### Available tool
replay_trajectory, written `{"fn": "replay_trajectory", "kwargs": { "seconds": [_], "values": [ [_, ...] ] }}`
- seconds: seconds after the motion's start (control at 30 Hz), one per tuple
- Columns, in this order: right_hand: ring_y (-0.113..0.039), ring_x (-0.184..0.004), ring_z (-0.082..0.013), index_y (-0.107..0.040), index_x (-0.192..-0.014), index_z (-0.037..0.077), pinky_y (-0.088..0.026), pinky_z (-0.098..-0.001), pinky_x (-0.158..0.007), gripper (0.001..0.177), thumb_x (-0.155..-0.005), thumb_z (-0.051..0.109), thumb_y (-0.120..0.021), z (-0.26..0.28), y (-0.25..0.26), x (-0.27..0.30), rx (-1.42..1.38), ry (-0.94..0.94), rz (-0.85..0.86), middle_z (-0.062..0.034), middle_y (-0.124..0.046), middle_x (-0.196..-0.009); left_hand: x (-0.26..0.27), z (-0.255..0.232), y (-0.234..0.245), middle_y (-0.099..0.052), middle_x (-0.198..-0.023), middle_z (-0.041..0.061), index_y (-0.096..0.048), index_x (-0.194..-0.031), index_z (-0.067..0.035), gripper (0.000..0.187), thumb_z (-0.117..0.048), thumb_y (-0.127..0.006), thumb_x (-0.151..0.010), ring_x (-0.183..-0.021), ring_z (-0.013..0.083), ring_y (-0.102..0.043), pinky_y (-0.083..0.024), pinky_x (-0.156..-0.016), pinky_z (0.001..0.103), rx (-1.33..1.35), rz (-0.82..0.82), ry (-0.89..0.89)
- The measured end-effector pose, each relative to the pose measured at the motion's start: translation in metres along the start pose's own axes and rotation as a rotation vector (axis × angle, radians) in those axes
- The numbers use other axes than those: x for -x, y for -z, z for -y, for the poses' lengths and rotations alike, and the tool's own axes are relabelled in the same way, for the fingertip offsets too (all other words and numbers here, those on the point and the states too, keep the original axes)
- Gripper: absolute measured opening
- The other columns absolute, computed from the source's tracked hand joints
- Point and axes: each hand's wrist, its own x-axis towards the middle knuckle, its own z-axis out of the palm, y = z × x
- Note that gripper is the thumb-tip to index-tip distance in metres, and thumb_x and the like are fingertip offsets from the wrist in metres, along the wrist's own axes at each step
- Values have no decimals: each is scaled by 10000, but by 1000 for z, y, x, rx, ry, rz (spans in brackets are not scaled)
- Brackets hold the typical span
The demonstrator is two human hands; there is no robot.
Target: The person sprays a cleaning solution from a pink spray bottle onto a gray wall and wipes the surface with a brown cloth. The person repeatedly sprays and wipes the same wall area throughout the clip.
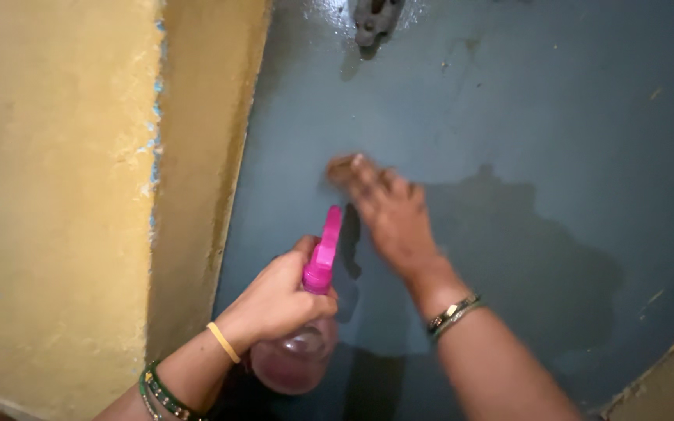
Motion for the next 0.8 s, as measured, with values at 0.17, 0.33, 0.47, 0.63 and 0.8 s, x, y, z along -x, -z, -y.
{"fn": "replay_trajectory", "kwargs": {
  "seconds": [0.17, 0.33, 0.47, 0.63, 0.8],
  "values": [
    [-553, -1200, -250, -640, -1350, 132, -481, -427, -872, 509, -842, 97, -617, 7, 9, 10, -56, 240, 69, -39, -473, -1577, 4, -3, 4, -752, -799, 125, -552, -1244, -55, 660, -148, -727, -615, -778, 250, -758, -577, -744, 364, 4, -22, -68],
    [-552, -1246, -272, -613, -1504, 105, -532, -374, -1012, 726, -799, -60, -660, -67, 10, -36, 70, 64, -111, -9, -528, -1523, 2, -1, 6, -741, -815, 112, -575, -1228, -69, 627, -154, -740, -629, -794, 259, -752, -571, -748, 379, 12, -25, -78],
    [-476, -1195, -420, -605, -1430, 26, -494, -468, -1054, 794, -644, -54, -682, -139, 35, -90, 14, -57, -102, -163, -508, -1544, 1, -1, 3, -748, -826, 99, -563, -1235, -78, 635, -150, -737, -628, -808, 255, -758, -577, -759, 373, 50, -9, -66],
    [-454, -1302, -450, -614, -1483, 61, -489, -484, -1096, 697, -804, -82, -686, -163, 51, -130, -5, -207, -133, -109, -507, -1577, -1, 0, 3, -749, -822, 109, -556, -1257, -76, 659, -150, -728, -625, -805, 255, -757, -575, -766, 368, 60, 0, -50],
    [-457, -1238, -447, -572, -1463, -17, -514, -501, -1020, 728, -752, -46, -728, -120, 32, -130, 19, -250, -104, -168, -414, -1617, -5, 3, 5, -756, -812, 122, -540, -1266, -77, 687, -158, -720, -608, -800, 262, -758, -579, -770, 367, 69, 34, -24]
  ]
}}
